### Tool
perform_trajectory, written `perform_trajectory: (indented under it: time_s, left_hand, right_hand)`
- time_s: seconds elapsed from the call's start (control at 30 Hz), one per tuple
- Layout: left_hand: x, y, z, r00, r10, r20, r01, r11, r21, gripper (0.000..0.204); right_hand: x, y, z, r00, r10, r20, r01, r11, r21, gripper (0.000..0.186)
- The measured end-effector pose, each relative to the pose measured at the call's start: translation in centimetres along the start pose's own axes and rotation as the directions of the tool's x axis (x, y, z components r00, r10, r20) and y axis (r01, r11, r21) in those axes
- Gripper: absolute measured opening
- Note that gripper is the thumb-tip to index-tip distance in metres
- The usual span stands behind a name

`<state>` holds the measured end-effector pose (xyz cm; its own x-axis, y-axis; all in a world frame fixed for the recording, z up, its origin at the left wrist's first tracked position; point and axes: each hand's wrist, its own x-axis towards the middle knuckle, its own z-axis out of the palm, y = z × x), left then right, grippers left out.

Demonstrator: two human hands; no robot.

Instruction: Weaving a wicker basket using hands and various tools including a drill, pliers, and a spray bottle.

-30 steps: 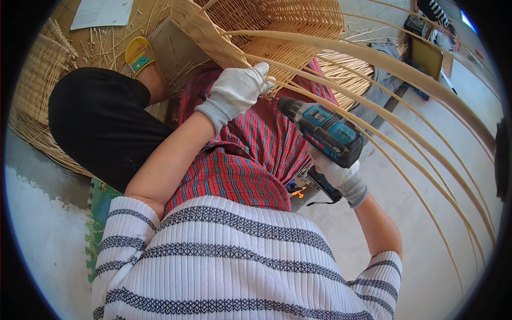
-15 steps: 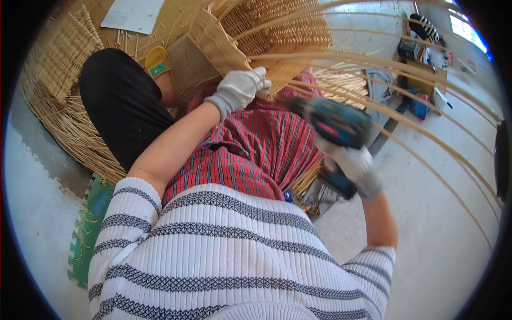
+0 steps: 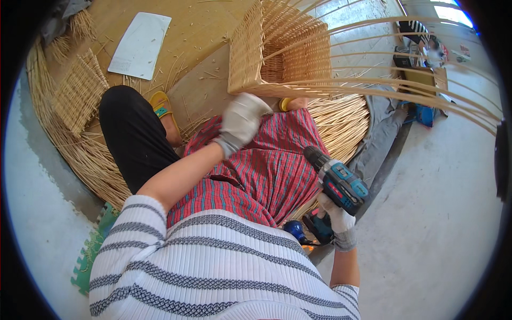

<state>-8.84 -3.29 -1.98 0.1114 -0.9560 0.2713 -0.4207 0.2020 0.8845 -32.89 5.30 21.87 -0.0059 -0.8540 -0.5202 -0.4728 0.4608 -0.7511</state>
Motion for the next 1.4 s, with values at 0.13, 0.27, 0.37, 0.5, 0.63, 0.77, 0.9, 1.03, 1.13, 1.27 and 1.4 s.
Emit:
perform_trajectory:
  time_s: [0.13, 0.27, 0.37, 0.5, 0.63, 0.77, 0.9, 1.03, 1.13, 1.27, 1.4]
  left_hand:
    - [6.6, -4.9, -2.3, 0.843, -0.491, -0.219, 0.487, 0.87, -0.074, 0.051]
    - [11.8, -4.5, -0.2, 0.779, -0.615, 0.124, 0.603, 0.788, 0.127, 0.072]
    - [11.7, -3.3, 0.5, 0.64, -0.738, 0.214, 0.724, 0.672, 0.154, 0.071]
    - [5.4, -1.4, 1.0, 0.684, -0.676, 0.273, 0.649, 0.735, 0.196, 0.075]
    - [-1.9, 0.0, 2.0, 0.637, -0.737, 0.227, 0.756, 0.654, 0.003, 0.084]
    - [-2.9, -1.6, 2.4, 0.619, -0.734, 0.279, 0.785, 0.574, -0.234, 0.097]
    - [-2.1, -3.7, 2.9, 0.565, -0.714, 0.414, 0.822, 0.527, -0.215, 0.109]
    - [-2.6, -4.5, 3.5, 0.575, -0.711, 0.405, 0.81, 0.565, -0.157, 0.107]
    - [-2.9, -4.9, 3.9, 0.569, -0.688, 0.45, 0.822, 0.495, -0.282, 0.107]
    - [-3.0, -5.2, 4.1, 0.574, -0.691, 0.439, 0.818, 0.506, -0.273, 0.107]
    - [-3.1, -5.2, 4.1, 0.595, -0.678, 0.432, 0.804, 0.502, -0.318, 0.107]
  right_hand:
    - [0.9, 0.7, 1.4, 0.99, 0.071, 0.118, -0.074, 0.997, 0.018, 0.029]
    - [0.2, 1.1, 2.6, 0.981, 0.039, 0.192, -0.055, 0.995, 0.078, 0.035]
    - [-0.5, 0.8, 2.7, 0.989, 0.045, 0.141, -0.023, 0.988, -0.15, 0.033]
    - [-0.7, 0.2, 2.4, 0.984, 0.033, 0.175, -0.018, 0.996, -0.092, 0.032]
    - [0.4, 0.1, 2.1, 0.98, -0.045, 0.196, 0.077, 0.984, -0.161, 0.031]
    - [2.5, 0.2, 2.0, 0.975, -0.077, 0.208, 0.117, 0.976, -0.186, 0.024]
    - [4.5, -0.1, 2.3, 0.967, -0.092, 0.239, 0.155, 0.953, -0.26, 0.016]
    - [4.9, -0.7, 2.6, 0.975, 0.147, 0.169, -0.1, 0.961, -0.259, 0.016]
    - [5.0, -0.9, 2.8, 0.975, 0.091, 0.203, -0.031, 0.959, -0.281, 0.019]
    - [5.6, -1.0, 3.1, 0.968, 0.135, 0.212, -0.069, 0.954, -0.291, 0.02]
    - [5.9, -0.8, 3.1, 0.97, 0.139, 0.2, -0.078, 0.955, -0.287, 0.022]
